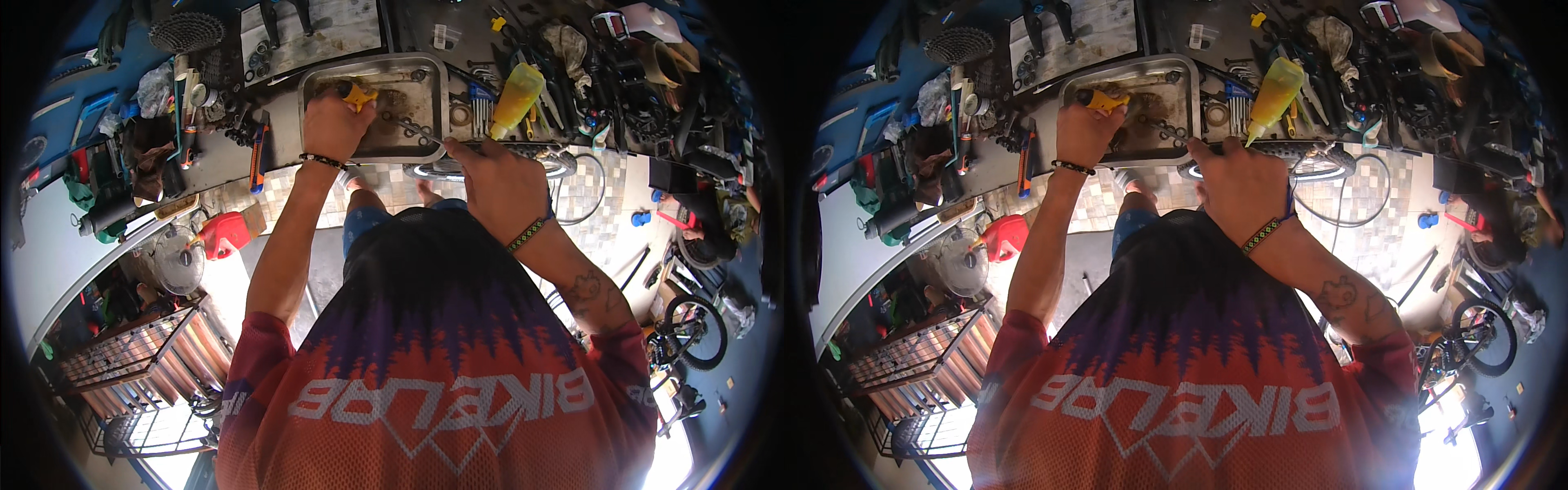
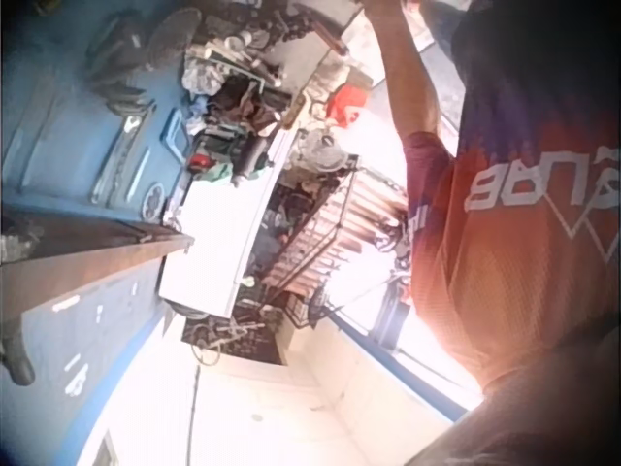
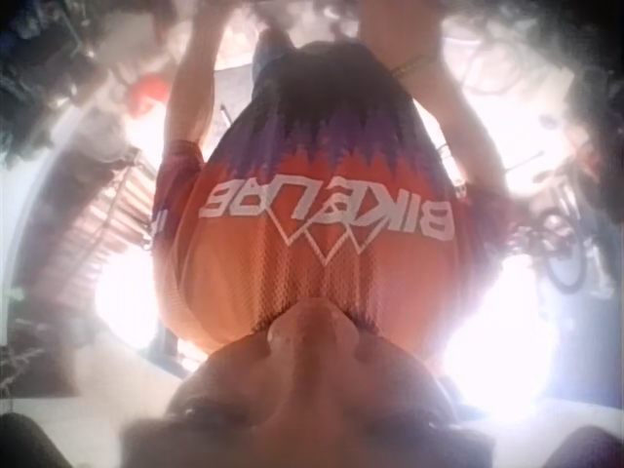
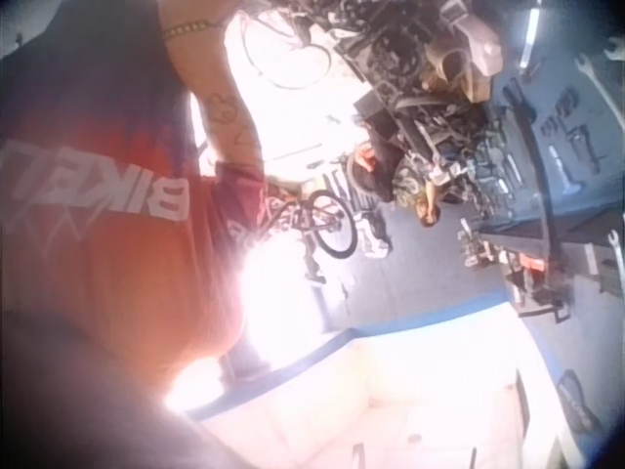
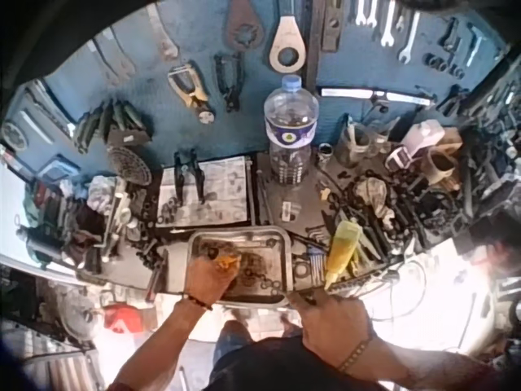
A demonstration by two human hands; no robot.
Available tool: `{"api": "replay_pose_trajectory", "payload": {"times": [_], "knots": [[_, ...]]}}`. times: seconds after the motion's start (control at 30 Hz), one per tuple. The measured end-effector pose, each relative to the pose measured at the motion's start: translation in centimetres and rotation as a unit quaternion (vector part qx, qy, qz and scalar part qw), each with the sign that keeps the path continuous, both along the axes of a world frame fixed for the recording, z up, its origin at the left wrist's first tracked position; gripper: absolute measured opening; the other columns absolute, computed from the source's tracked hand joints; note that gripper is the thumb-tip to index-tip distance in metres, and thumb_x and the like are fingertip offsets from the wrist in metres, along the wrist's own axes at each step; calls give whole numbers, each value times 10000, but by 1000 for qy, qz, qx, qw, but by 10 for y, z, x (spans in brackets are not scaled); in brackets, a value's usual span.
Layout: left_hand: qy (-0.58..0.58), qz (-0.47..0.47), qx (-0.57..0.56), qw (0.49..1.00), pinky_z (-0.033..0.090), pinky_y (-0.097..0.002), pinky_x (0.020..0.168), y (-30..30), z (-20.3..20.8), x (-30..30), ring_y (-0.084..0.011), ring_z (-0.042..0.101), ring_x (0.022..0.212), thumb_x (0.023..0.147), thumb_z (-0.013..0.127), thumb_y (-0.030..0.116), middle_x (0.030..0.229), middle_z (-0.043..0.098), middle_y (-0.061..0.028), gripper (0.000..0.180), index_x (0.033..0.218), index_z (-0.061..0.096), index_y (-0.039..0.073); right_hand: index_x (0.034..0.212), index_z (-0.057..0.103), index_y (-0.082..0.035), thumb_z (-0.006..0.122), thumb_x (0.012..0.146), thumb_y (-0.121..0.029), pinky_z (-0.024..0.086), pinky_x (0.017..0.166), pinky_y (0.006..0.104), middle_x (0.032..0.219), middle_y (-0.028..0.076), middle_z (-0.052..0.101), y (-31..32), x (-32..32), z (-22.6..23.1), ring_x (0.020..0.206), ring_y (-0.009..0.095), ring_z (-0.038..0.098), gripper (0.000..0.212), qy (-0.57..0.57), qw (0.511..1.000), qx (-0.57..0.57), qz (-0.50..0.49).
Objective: The person scrubs small bicycle parts in a metal tray using a yellow sponge and a screwdriver. The person repeatedly rubs the parts and occasionally rinses them under running water from a faucet.
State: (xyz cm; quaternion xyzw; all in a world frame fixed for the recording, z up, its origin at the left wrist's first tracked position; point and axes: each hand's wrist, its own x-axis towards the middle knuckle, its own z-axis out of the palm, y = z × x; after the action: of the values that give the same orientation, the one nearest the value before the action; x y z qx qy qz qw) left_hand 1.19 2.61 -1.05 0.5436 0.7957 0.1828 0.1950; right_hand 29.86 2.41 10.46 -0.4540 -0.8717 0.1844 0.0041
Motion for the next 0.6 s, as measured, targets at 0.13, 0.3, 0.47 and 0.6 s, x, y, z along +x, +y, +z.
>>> {"api": "replay_pose_trajectory", "payload": {"times": [0.13,0.3,0.47,0.6], "knots": [[-63,-42,-1,997,625,-481,701,-9,-3,-5,-394,767,701,860,884,379,678,732,-198,459,696,755,-30,1340,793,-231,719,961,-141,615,642,466,898,113,720,4,0,1,723,335,760,397,5,1000,2,3],[-111,-13,45,993,630,-463,727,-15,10,7,-383,757,690,855,869,339,680,738,-182,368,760,782,-6,1313,801,-245,732,956,-146,607,626,460,876,105,715,15,1,5,714,330,757,377,-14,999,34,-3],[-102,-30,-7,994,631,-452,721,-12,12,0,-384,756,677,872,862,380,663,729,-183,412,740,787,-3,1300,802,-263,735,955,-140,613,636,469,879,99,715,28,0,-1,724,337,762,372,0,998,69,4],[-71,-27,132,988,632,-461,725,2,-9,1,-402,746,675,886,849,404,663,728,-186,446,706,779,2,1294,804,-267,735,959,-149,613,638,467,877,100,711,30,-1,-4,726,345,761,362,1,997,71,10]]}}
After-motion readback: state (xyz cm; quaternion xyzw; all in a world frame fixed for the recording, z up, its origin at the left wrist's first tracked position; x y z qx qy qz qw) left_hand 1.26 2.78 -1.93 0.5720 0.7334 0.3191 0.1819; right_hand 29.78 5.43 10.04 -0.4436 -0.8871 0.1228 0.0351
